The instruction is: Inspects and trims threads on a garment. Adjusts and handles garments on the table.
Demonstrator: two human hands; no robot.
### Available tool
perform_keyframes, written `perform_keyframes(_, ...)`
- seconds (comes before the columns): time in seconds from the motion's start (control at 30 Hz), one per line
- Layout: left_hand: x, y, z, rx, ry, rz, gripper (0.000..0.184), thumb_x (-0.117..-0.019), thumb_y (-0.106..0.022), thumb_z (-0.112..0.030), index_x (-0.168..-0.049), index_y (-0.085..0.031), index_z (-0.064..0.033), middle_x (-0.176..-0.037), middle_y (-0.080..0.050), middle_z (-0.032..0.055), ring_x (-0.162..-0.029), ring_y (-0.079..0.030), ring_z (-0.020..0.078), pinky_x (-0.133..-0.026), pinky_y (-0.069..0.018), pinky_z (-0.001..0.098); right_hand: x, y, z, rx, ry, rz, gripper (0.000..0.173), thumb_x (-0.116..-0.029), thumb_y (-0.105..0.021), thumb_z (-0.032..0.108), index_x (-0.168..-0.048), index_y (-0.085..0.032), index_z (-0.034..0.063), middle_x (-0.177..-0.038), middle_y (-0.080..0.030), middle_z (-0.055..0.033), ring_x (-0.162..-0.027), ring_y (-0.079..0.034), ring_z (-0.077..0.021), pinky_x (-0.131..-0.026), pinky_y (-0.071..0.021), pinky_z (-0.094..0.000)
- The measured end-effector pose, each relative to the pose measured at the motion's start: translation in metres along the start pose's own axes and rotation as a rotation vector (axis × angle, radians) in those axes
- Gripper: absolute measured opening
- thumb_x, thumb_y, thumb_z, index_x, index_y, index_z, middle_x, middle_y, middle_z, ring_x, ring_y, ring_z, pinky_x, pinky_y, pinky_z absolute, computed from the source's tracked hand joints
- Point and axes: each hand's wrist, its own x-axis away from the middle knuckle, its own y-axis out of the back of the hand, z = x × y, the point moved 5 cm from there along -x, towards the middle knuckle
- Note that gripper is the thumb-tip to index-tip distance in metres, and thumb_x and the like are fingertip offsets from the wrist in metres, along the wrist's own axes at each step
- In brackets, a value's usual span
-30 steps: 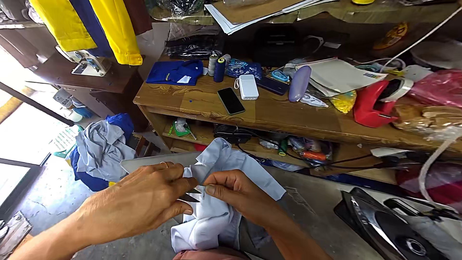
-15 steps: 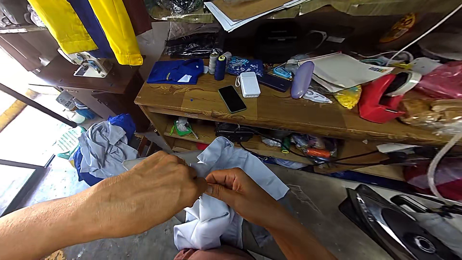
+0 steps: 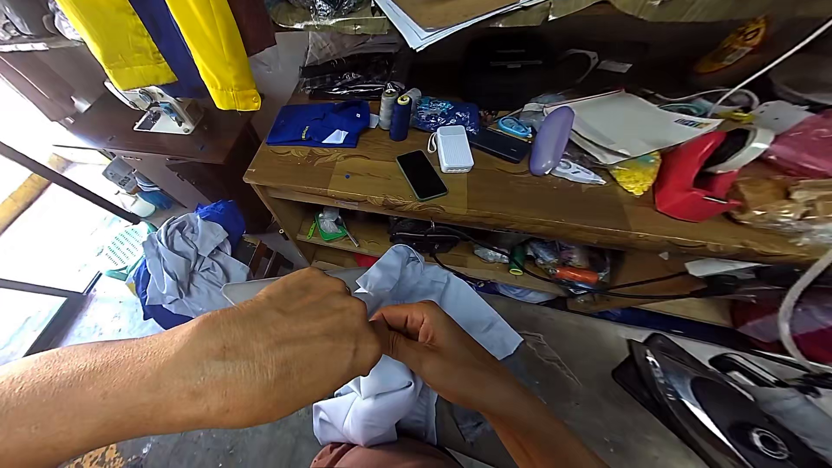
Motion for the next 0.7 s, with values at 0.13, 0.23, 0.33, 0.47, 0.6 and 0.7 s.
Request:
perform_keyframes(0.13, -0.0016, 0.0026, 0.0003, -0.002, -0.003, -0.002, 0.015, -0.0984, -0.058, -0.015, -0.085, -0.063, -0.0122, -0.065, -0.052, 0.0012, -0.059, -0.057, 0.0205, -0.05, -0.0426, 0.036, 0.0001, 0.0008, 0.0004, -0.005, 0.005, -0.003, 0.018, -0.101, -0.063, 0.019, -0.088, -0.071, 0.0089, -0.068, -0.06, 0.0089, -0.061, -0.053, 0.0049, -0.055, -0.0419, -0.0125)
perform_keyframes(0.23, -0.0018, 0.0041, -0.0001, -0.003, 0.007, 0.01, 0.013, -0.0975, -0.058, -0.013, -0.085, -0.063, -0.0117, -0.064, -0.051, 0.0012, -0.058, -0.056, 0.0204, -0.05, -0.0419, 0.0358, 0.0004, 0.0013, -0.0002, -0.008, 0.015, -0.003, 0.018, -0.101, -0.063, 0.019, -0.089, -0.071, 0.0091, -0.068, -0.059, 0.0089, -0.061, -0.053, 0.0049, -0.055, -0.0419, -0.0125)
perform_keyframes(0.33, -0.002, 0.0044, 0.0002, -0.003, 0.009, 0.019, 0.012, -0.0977, -0.059, -0.014, -0.087, -0.064, -0.0121, -0.065, -0.051, 0.0008, -0.059, -0.056, 0.0202, -0.05, -0.0428, 0.0359, 0.0007, 0.0016, -0.0006, -0.007, 0.026, -0.008, 0.018, -0.1013, -0.062, 0.019, -0.088, -0.071, 0.009, -0.067, -0.059, 0.0091, -0.06, -0.052, 0.005, -0.054, -0.0411, -0.0124)
perform_keyframes(0.47, -0.0037, 0.0026, -0.0009, -0.007, 0.008, 0.023, 0.013, -0.0972, -0.059, -0.012, -0.085, -0.063, -0.0116, -0.066, -0.052, 0.0021, -0.06, -0.057, 0.0213, -0.051, -0.0427, 0.0365, 0.0, 0.0005, -0.0007, -0.015, 0.025, -0.007, 0.018, -0.1007, -0.064, 0.019, -0.088, -0.07, 0.0089, -0.068, -0.059, 0.0087, -0.061, -0.053, 0.0048, -0.055, -0.0425, -0.0125)
perform_keyframes(0.6, -0.0061, 0.0015, -0.0024, -0.012, -0.002, 0.051, 0.014, -0.0975, -0.06, -0.013, -0.085, -0.064, -0.0106, -0.067, -0.053, 0.0032, -0.061, -0.059, 0.0228, -0.051, -0.0442, 0.0372, -0.001, 0.0, -0.0002, -0.003, 0.029, -0.001, 0.018, -0.1009, -0.062, 0.019, -0.088, -0.07, 0.0093, -0.068, -0.059, 0.0091, -0.061, -0.053, 0.0052, -0.055, -0.0424, -0.0121)
perform_keyframes(0.7, -0.0075, 0.0009, 0.0002, 0.014, -0.02, 0.071, 0.013, -0.0981, -0.06, -0.013, -0.086, -0.064, -0.0116, -0.067, -0.054, 0.0025, -0.062, -0.058, 0.0219, -0.053, -0.045, 0.037, -0.002, 0.0003, -0.0003, 0.012, 0.021, 0.003, 0.019, -0.1009, -0.062, 0.019, -0.086, -0.069, 0.0098, -0.068, -0.058, 0.0093, -0.061, -0.053, 0.0051, -0.055, -0.042, -0.0124)
